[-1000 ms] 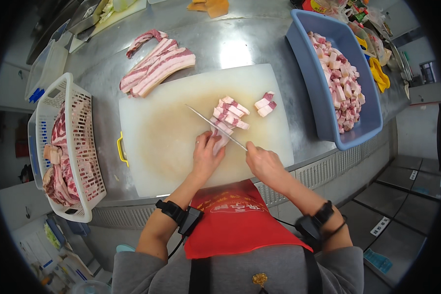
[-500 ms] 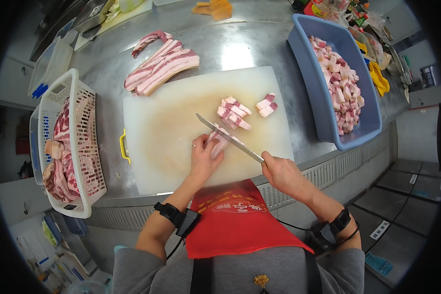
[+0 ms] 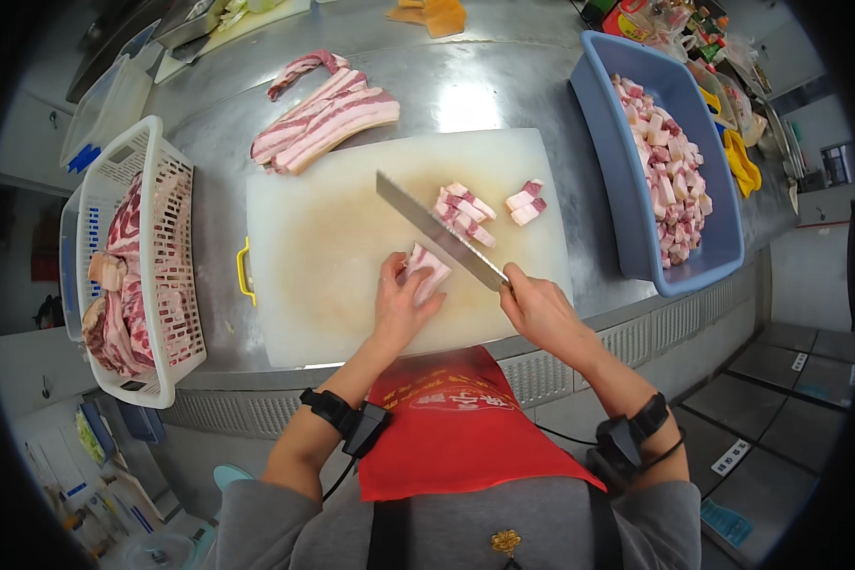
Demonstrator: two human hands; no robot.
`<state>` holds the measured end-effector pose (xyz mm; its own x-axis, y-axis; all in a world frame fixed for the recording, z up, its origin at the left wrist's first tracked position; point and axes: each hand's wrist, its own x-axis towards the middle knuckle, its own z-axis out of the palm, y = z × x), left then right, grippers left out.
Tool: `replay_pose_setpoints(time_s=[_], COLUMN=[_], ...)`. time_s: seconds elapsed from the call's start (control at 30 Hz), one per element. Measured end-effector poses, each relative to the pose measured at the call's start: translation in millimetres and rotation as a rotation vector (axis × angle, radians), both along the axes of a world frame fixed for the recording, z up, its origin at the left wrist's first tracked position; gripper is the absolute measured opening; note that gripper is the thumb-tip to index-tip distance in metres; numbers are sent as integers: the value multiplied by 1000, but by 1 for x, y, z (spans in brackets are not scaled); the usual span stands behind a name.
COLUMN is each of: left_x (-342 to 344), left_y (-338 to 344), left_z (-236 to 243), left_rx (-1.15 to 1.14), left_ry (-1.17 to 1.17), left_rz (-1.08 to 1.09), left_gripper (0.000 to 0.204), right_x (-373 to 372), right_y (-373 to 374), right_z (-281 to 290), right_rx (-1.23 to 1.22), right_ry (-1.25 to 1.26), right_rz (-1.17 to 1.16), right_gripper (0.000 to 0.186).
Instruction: Cutting raw pork belly into small cubes on a plastic cutting board using a meat cleaver in a kitchen environment.
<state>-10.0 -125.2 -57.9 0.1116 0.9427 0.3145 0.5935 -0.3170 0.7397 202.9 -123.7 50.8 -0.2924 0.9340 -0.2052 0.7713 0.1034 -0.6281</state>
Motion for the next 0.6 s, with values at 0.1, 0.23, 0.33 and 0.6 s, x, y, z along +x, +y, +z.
replay_pose_setpoints(time_s=[0.1, 0.23, 0.33, 0.6], left_x=[-8, -10, -8, -7], left_y=[-7, -6, -5, -8], left_z=[-4, -6, -8, -7], left_rx=[-21, -27, -3, 31], left_ry=[119, 78, 47, 131], left_rz=[42, 19, 15, 7], left_gripper=[37, 35, 34, 30], right_x=[1, -1, -14, -11], right_y=[-13, -25, -19, 4], right_z=[13, 15, 5, -43], right_rx=[26, -47, -51, 45], right_ry=[-78, -156, -161, -48], right_rz=[105, 154, 140, 116], right_gripper=[13, 13, 13, 14])
